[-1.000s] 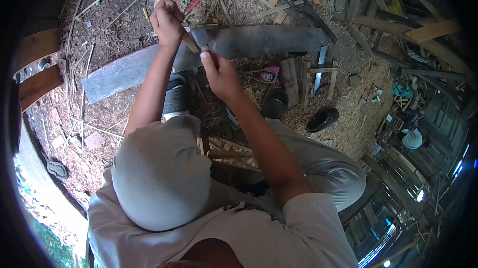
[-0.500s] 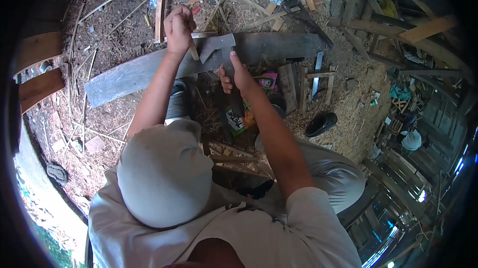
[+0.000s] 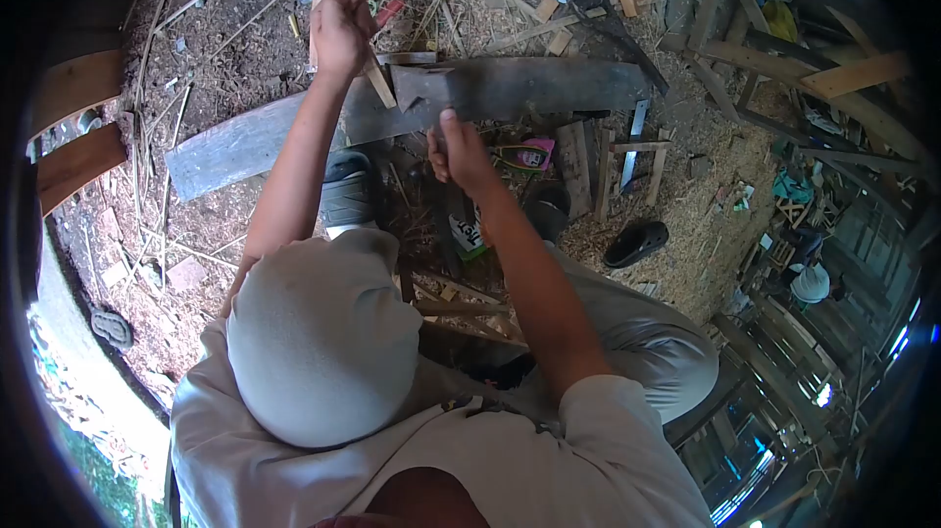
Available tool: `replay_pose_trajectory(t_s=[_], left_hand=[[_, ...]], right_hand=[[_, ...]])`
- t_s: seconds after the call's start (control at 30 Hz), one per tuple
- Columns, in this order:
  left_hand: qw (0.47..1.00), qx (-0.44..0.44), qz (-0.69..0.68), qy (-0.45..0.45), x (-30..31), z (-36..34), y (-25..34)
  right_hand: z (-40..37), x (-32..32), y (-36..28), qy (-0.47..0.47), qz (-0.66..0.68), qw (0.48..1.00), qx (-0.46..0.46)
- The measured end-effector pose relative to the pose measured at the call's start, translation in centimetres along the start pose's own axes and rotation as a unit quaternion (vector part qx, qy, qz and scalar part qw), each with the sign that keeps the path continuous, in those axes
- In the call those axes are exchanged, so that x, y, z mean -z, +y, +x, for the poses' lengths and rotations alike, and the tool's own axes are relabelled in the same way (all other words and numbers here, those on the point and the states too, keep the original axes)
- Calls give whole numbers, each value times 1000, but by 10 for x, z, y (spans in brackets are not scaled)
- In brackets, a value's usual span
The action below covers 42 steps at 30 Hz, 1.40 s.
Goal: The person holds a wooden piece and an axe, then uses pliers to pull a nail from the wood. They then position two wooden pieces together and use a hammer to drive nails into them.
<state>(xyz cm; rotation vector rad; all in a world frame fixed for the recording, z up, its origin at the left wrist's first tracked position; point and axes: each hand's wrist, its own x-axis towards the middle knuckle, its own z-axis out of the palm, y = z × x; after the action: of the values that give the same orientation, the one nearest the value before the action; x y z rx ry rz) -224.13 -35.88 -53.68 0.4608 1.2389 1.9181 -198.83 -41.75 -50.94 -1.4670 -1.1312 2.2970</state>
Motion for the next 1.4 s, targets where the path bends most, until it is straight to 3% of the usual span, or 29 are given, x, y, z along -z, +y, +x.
replay_pose_trajectory(t_s=[0.03, 0.1, 0.2, 0.43, 0.53, 0.67, 0.93, 1.0, 1.03, 1.1, 1.17, 1.2, 1.23, 1.27, 1.33, 1.37, 1.4], left_hand=[[1000, -1, -1, -1, -2, 4, -1], [998, 42, 2, -44, -8, 10, -3], [997, 63, -17, -44, -6, 16, -7], [995, 90, -28, -25, -4, 17, -9], [993, 94, -33, -65, 3, 19, -6], [987, 113, -70, -94, 9, 11, -1], [990, 86, -113, -4, 26, 3, 9], [987, 51, -148, 27, 32, -10, 13], [983, 45, -175, 21, 43, -13, 12], [953, 8, -302, 23, 56, -22, 5], [932, -22, -360, 26, 58, -32, -2], [950, -44, -307, 40, 50, -38, -3], [964, -66, -252, 55, 41, -45, -3], [964, -65, -253, 56, 40, -50, -5], [993, -57, -104, 18, 45, -63, -18], [993, -58, -103, 20, 51, -68, -21], [997, -74, -3, -7, 58, -75, -19]], right_hand=[[5, 6, -3, 1, 0, 1000, 1], [8, 19, -10, -29, 101, 990, -90], [13, 24, -8, -67, 157, 979, -113], [1, 8, -11, -74, 142, 979, -130], [-3, 2, -2, -43, 63, 995, -71], [15, 20, 15, -58, 151, 984, -72], [7, 12, 10, -127, 242, 959, -74], [-4, 7, 7, -82, 277, 957, 19], [-6, 6, 2, -82, 277, 957, 18], [-7, 9, -13, 113, 202, 971, 55], [-5, 32, -18, 169, 121, 975, 81], [-5, 40, -21, 243, -108, 949, 168], [-5, 45, -21, 302, -330, 861, 242], [-8, 48, -17, 303, -331, 861, 241], [-20, 43, -22, 387, -491, 739, 250], [-21, 44, -19, 386, -491, 739, 251], [-21, 48, -13, 374, -523, 734, 218]])
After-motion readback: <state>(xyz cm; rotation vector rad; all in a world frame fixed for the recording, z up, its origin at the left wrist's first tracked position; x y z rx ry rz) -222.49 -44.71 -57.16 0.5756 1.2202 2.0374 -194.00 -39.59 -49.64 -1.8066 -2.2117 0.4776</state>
